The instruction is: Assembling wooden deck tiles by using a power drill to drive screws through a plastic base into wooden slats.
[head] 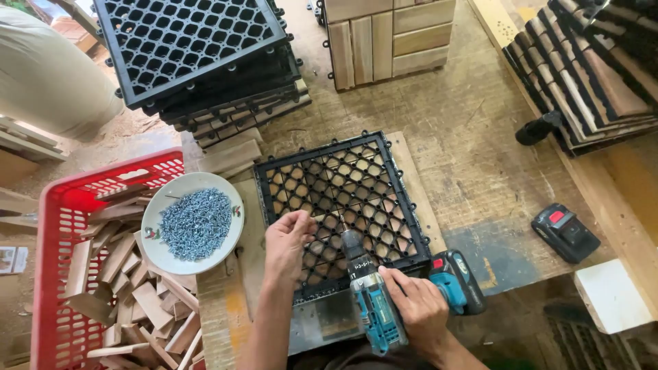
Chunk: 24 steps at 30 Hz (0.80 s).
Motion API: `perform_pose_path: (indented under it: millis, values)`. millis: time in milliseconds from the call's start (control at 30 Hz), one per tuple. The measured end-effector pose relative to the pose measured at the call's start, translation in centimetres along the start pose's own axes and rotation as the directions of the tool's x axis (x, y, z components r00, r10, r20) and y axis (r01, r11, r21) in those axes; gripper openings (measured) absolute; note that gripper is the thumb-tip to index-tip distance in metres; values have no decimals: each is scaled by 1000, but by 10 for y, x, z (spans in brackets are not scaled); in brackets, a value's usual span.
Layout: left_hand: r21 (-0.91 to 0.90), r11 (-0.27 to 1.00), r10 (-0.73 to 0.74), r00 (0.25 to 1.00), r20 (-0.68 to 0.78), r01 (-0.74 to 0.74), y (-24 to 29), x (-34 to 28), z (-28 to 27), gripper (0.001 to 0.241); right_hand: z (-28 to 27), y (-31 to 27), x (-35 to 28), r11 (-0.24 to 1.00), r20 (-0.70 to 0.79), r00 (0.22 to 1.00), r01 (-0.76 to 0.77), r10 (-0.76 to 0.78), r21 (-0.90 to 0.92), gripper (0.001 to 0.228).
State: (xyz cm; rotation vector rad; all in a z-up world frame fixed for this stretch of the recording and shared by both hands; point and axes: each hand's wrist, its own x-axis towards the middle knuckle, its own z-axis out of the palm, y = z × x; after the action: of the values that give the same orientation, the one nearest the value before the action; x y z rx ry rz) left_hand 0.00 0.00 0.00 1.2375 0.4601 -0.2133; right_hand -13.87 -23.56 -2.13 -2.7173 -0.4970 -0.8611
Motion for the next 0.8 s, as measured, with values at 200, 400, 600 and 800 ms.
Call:
perform_pose_path:
  millis: [200, 400, 600, 800]
  values:
    - [-290, 941, -144, 983, 116, 172, -25, 24, 14, 13, -27, 4, 37, 994, -47, 998, 48, -44, 101, 32]
    - [-390, 892, -211, 973, 91, 229, -41, 27, 29, 12, -23, 5, 36, 989, -46, 994, 102, -98, 109, 33]
    - [-374, 894, -226, 969, 98, 246, -34, 18, 33, 11, -18, 7, 25, 995, -37, 998, 50, -46, 91, 35]
    - [-288, 931, -202, 974, 102, 223, -31, 16, 38, 11, -23, 21, 23, 992, 18, 995, 91, -93, 90, 35]
